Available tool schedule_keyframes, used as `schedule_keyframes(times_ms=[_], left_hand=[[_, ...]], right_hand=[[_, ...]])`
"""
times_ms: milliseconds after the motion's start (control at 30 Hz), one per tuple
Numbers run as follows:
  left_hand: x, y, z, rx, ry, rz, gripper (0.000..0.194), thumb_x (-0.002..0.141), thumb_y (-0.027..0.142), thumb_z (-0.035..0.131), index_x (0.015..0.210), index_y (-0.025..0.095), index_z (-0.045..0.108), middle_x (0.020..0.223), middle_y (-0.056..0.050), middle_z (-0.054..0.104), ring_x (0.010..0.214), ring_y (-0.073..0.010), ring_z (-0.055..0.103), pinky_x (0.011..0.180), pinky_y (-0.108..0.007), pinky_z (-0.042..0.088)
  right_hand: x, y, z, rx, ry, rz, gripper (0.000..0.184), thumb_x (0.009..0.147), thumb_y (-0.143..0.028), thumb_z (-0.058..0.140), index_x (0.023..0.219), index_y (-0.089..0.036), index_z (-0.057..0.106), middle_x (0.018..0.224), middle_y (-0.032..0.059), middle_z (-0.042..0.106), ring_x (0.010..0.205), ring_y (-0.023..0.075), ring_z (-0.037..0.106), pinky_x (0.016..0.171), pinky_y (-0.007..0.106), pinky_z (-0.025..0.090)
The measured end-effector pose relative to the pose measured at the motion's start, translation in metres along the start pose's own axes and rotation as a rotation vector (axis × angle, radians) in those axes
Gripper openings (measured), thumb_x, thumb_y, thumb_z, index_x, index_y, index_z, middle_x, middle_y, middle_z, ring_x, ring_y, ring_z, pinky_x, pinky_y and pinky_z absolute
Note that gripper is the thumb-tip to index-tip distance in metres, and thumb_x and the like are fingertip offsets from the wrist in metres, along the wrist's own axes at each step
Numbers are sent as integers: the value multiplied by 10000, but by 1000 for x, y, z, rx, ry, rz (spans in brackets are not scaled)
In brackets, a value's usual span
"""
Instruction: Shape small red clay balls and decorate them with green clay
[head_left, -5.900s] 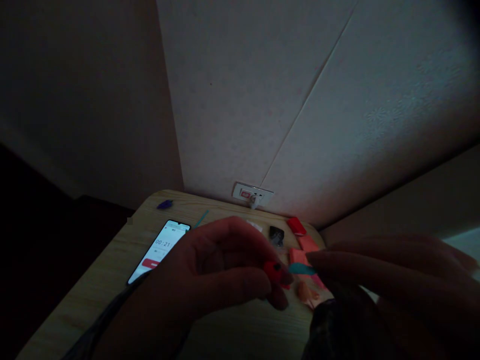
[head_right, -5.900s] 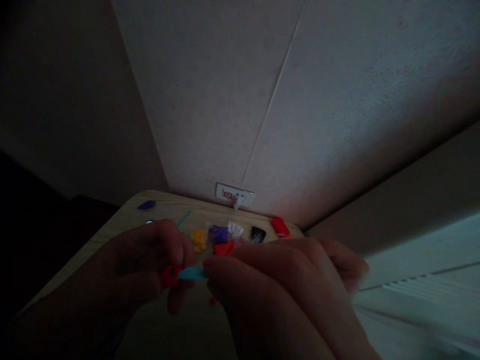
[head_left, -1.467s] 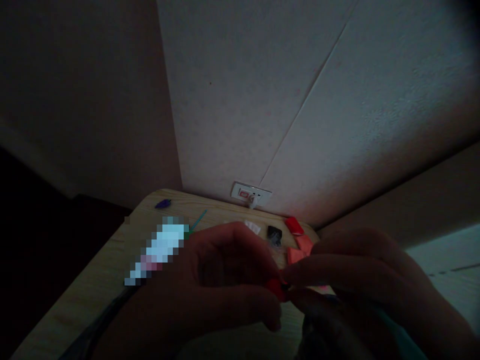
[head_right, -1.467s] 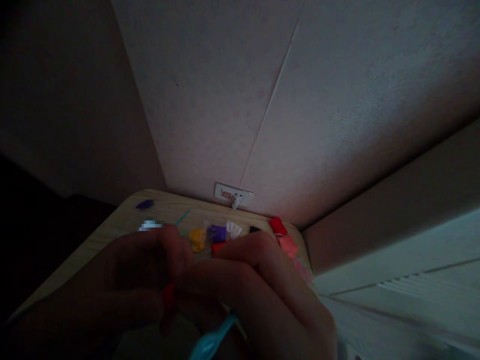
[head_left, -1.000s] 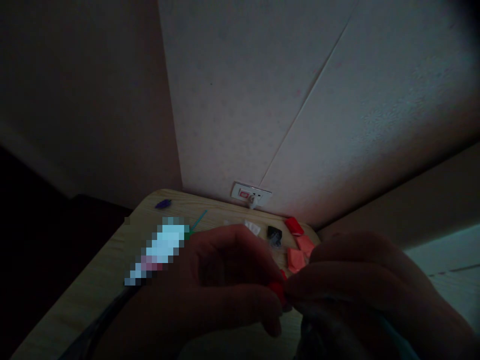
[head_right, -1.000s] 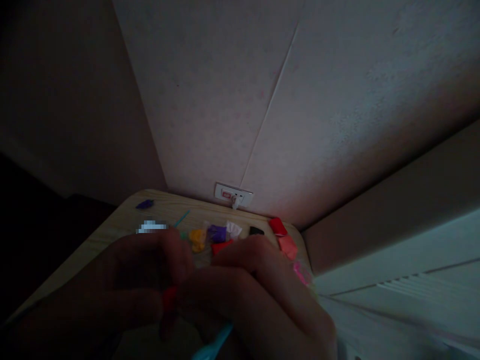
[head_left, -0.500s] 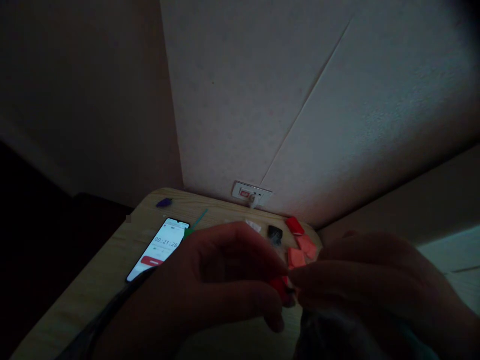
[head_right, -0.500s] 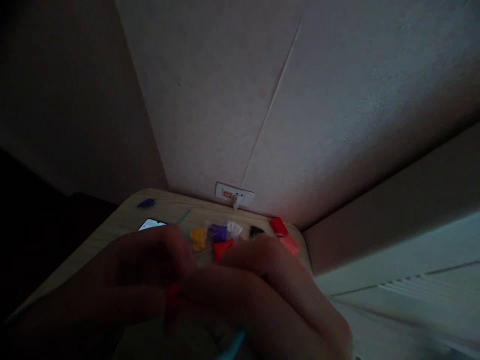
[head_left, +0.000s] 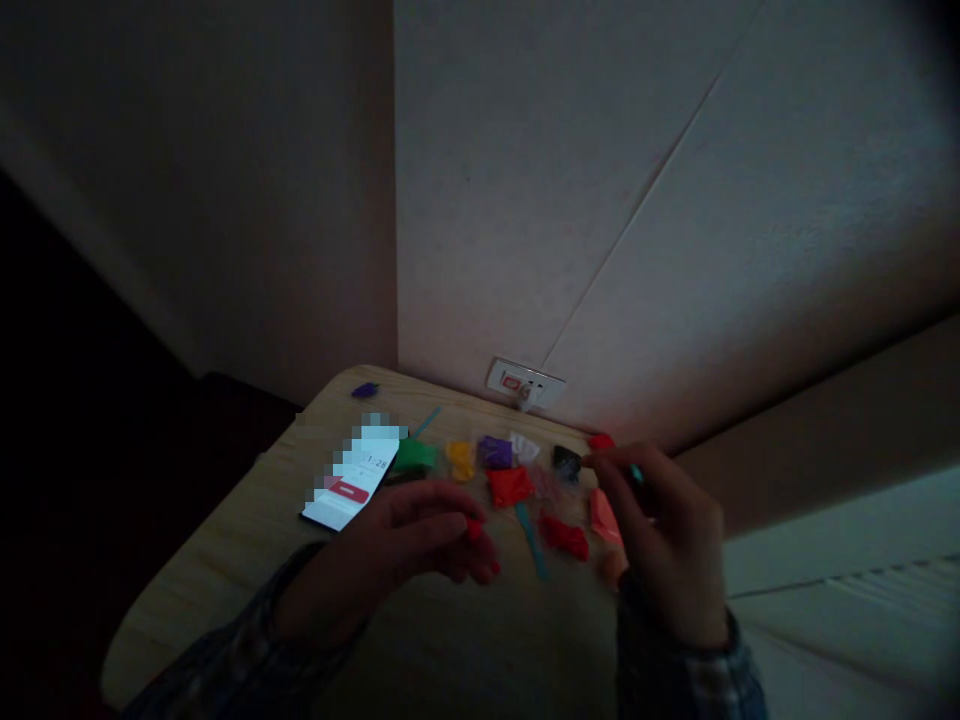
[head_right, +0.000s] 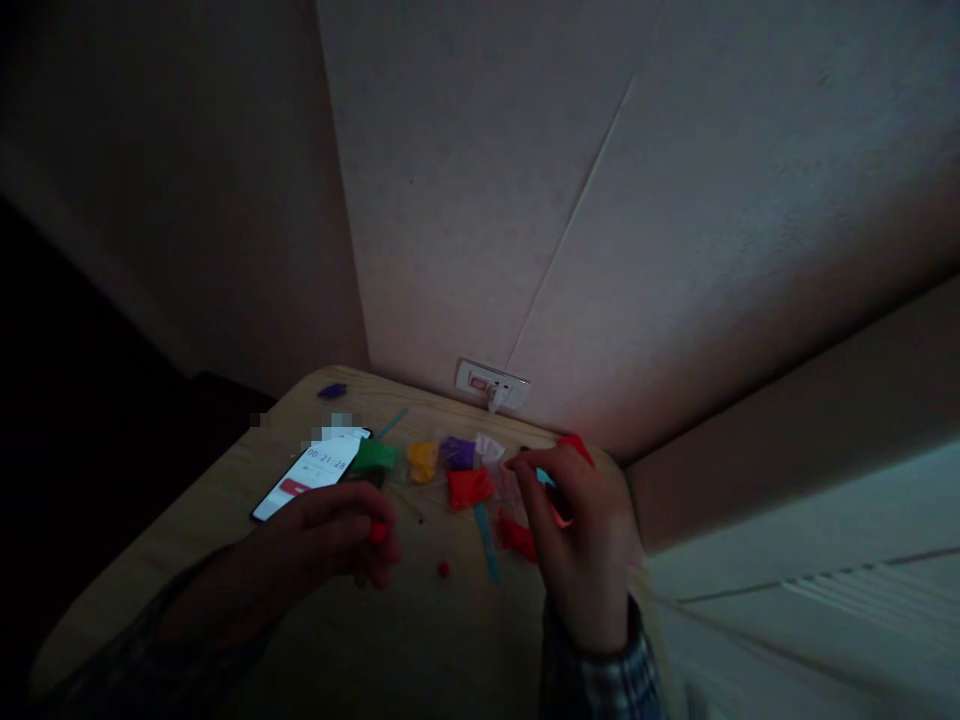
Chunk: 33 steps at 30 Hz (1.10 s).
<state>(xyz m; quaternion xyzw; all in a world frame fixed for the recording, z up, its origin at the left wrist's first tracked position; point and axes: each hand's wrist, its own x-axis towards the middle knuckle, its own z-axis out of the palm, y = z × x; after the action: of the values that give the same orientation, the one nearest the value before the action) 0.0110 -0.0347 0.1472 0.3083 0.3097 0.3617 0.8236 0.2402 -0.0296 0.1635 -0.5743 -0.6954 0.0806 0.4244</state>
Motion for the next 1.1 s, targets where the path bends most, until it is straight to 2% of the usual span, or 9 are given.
schedule_keyframes(times_ms=[67,133,200,300,500,733,1100], left_hand=[[0,-11,-7,-34,30,-68,220,681,306,776,788,152,661,709,-23,744,635,-126,686,580,-184,476],[-1,-17,-10,-45,62,-101,235,673,295,786,800,153,650,724,-21,746,646,-120,688,596,-182,475],[-2,-20,-10,-40,77,-124,247,672,289,789,817,156,640,738,-17,746,657,-115,688,609,-182,474],[1,-21,-8,-11,69,-140,269,656,293,798,809,157,624,754,-15,746,665,-117,686,610,-188,471],[23,-31,-18,123,71,-139,273,648,285,802,779,138,614,763,-22,739,694,-126,679,634,-208,470],[33,-40,-28,51,90,-162,316,584,306,839,766,134,647,702,-2,707,646,-116,648,639,-223,469],[47,-49,-32,23,248,-261,423,445,291,890,768,123,673,661,-5,696,611,-117,627,623,-233,462]], right_hand=[[-9,24,16,17,34,59,185,870,-332,526,790,-198,625,729,13,645,658,149,586,566,248,436],[-20,43,32,20,14,87,223,872,-357,509,792,-185,626,740,30,662,672,164,606,586,262,461],[-30,55,45,25,-46,102,249,880,-367,482,815,-183,637,732,36,670,644,171,611,586,277,474],[-42,65,56,36,-64,102,252,865,-378,490,849,-182,647,801,63,693,741,204,639,662,313,502],[-55,73,54,47,-104,132,238,866,-357,483,797,-189,636,739,52,678,662,184,634,583,282,490],[-60,76,57,66,-143,147,212,861,-315,478,787,-187,630,716,42,672,641,167,634,564,252,490],[-58,76,56,45,-176,173,202,861,-301,468,797,-188,623,736,53,687,666,178,644,582,264,500]])
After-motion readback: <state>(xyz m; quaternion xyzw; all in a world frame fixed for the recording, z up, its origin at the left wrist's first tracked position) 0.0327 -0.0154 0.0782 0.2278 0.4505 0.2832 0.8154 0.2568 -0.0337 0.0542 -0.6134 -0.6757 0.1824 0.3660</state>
